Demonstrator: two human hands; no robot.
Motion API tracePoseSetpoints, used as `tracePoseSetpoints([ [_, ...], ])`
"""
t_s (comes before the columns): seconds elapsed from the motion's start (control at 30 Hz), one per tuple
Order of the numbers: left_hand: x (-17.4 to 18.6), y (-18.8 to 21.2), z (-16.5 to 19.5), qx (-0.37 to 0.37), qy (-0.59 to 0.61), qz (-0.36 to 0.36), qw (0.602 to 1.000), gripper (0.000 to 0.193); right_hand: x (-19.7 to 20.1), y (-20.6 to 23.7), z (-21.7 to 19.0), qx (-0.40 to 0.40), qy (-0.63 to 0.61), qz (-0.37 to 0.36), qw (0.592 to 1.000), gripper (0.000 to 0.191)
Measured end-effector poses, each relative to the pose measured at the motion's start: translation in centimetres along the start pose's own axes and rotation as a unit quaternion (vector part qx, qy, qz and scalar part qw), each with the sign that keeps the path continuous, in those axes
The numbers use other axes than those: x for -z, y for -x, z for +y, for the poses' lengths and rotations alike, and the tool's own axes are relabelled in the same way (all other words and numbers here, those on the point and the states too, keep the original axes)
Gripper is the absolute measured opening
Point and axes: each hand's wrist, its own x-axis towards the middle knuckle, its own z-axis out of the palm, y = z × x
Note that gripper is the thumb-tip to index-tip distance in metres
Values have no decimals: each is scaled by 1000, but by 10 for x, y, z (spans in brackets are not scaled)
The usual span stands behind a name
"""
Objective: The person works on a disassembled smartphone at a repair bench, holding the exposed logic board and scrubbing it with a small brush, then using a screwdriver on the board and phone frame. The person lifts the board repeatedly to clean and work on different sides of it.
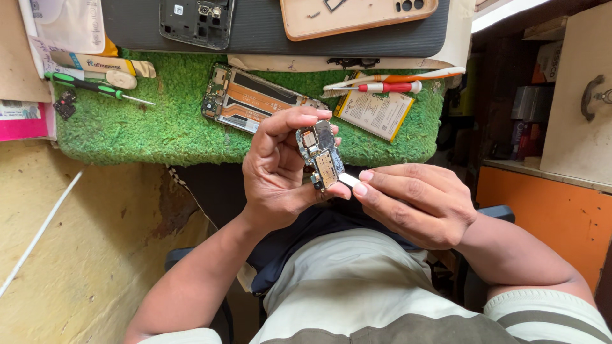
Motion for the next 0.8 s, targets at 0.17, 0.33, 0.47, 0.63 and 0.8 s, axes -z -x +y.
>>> tracePoseSetpoints([
  [0.17,1,1,0,-4,-5,2,1000,77,-2,1,-1,-15,7,-2,1000,32],
  [0.33,0,3,-1,-9,-10,15,1000,77,-5,1,-1,-20,9,6,1000,31],
  [0.47,1,3,-1,-11,-18,18,1000,77,-7,0,-1,-18,7,11,1000,31],
  [0.63,1,4,1,-29,-48,0,998,75,-10,-1,1,-9,12,21,1000,31],
  [0.8,0,2,0,-37,-34,11,999,74,-8,0,1,-8,6,22,1000,31],
])
